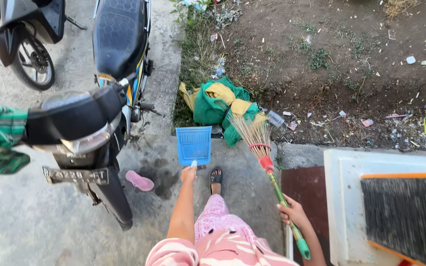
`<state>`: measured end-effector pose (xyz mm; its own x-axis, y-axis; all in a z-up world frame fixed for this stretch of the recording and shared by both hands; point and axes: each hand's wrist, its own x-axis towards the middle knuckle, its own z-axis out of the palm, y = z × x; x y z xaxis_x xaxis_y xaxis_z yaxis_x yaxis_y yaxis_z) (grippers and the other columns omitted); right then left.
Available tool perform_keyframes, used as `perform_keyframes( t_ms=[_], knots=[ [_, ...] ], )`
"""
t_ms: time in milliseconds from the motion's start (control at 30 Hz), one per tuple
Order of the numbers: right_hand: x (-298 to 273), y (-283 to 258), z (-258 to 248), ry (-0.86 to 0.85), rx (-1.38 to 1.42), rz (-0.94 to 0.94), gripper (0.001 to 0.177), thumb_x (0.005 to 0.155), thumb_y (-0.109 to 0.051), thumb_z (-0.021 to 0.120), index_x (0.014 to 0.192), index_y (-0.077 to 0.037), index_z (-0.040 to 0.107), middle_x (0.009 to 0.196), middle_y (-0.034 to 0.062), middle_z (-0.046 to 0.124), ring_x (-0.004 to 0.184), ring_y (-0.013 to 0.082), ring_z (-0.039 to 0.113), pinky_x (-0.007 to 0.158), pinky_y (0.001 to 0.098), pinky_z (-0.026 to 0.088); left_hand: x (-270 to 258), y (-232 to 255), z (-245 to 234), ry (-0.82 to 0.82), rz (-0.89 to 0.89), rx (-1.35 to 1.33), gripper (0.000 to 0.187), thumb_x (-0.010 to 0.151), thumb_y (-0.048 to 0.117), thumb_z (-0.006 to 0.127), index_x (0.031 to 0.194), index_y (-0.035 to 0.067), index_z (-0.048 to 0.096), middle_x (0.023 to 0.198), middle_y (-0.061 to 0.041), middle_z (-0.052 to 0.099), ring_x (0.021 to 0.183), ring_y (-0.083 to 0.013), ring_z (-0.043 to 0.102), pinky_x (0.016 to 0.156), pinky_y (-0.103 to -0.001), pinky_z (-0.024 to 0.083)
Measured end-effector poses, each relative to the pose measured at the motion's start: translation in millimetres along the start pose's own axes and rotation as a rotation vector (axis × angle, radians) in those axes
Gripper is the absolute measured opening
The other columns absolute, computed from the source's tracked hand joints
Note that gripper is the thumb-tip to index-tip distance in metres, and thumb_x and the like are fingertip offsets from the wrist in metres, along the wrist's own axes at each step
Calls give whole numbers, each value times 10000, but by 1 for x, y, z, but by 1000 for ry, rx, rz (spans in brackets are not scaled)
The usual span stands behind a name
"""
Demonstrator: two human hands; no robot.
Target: The person picks up a plastic bag and uses it to collect small items of debris by hand from the ground near several motorcycles. The person then walks to a different area and uses a broom and a dustpan to sweep debris into a pile and then into the dustpan.
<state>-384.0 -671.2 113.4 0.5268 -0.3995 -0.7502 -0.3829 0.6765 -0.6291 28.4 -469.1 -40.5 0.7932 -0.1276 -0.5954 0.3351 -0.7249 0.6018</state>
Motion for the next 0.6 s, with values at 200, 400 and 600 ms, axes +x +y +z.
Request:
perform_keyframes(
  t_ms=[200,400,600],
  knots=[
    [54,-62,45,124,50,8,463,899,-26,709,1335,-11,554,617,11,474,436,91,421,351,278,331,61,38,-21,57,86,234,344,826,444,695,882,124,808,763,-143,775,725,-311,759,776,-446,587],
    [103,-96,66,185,146,-54,293,879,-35,692,1152,-33,587,649,4,518,440,76,424,341,263,313,118,65,-32,149,105,320,420,874,510,687,1068,152,788,1067,-197,740,1037,-427,684,937,-496,532],
    [140,-135,53,164,330,-89,171,914,-56,650,1061,-30,567,720,25,563,457,60,445,352,234,321,132,109,-11,157,273,386,425,817,297,779,1167,58,759,1091,-227,751,1005,-400,719,890,-473,564]
  ],
)
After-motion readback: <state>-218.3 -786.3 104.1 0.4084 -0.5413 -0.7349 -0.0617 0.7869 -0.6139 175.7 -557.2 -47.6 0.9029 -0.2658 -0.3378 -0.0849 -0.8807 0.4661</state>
